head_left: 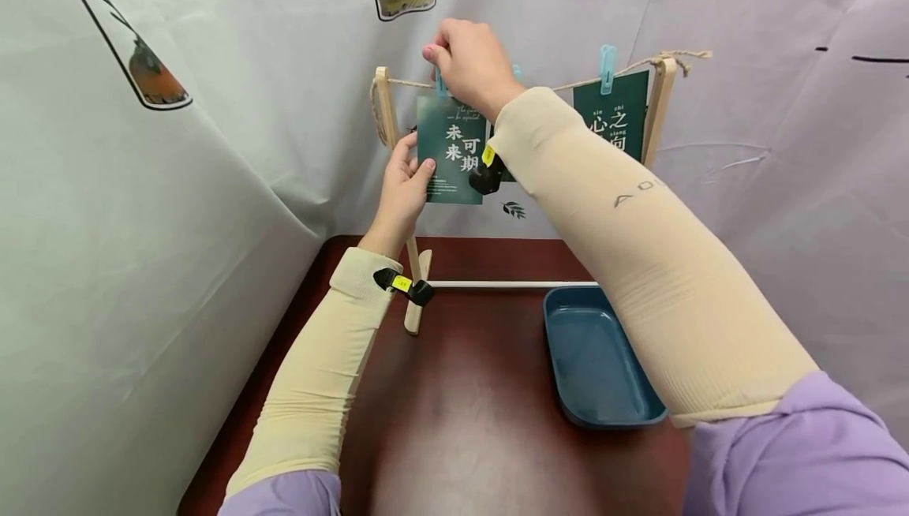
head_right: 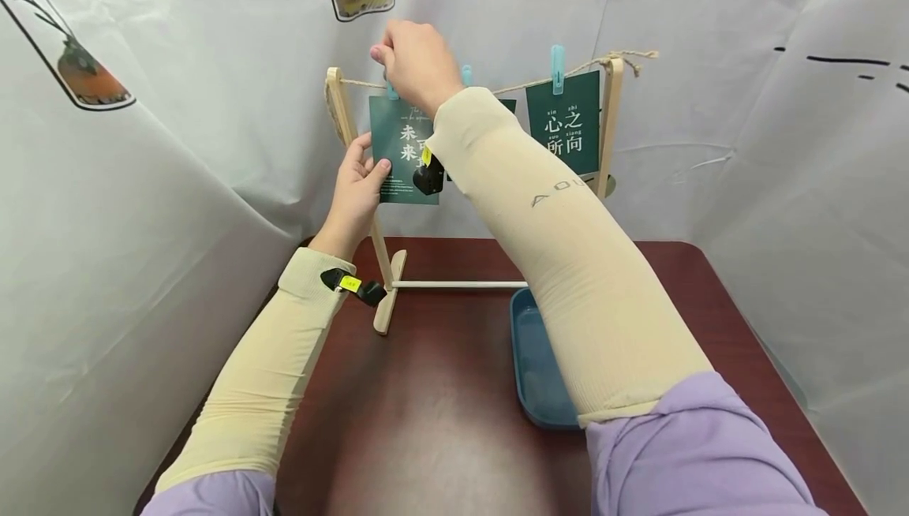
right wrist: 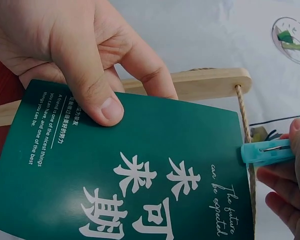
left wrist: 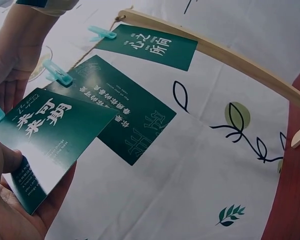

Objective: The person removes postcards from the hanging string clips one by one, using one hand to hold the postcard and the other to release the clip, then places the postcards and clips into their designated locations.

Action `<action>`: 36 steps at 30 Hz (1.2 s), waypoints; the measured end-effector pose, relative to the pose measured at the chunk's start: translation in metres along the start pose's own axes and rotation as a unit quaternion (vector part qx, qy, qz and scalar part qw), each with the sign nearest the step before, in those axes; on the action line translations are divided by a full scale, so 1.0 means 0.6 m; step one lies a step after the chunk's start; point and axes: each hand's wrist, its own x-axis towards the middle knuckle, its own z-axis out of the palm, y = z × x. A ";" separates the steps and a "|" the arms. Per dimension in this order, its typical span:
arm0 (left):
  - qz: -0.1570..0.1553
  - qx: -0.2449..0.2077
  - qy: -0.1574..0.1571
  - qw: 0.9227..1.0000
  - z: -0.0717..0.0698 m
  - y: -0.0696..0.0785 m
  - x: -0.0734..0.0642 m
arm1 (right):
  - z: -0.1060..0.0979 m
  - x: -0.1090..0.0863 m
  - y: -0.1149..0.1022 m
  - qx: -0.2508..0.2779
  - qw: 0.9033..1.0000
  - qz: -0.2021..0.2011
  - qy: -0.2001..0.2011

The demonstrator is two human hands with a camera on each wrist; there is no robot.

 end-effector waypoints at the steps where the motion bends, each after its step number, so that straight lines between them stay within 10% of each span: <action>1: -0.002 0.001 -0.001 1.000 0.000 -0.001 0.000 | 0.001 0.000 0.001 -0.001 1.000 -0.001 0.004; 36: -0.013 0.003 -0.001 1.000 0.001 -0.016 -0.010 | 0.004 -0.016 0.007 0.083 0.994 -0.046 0.051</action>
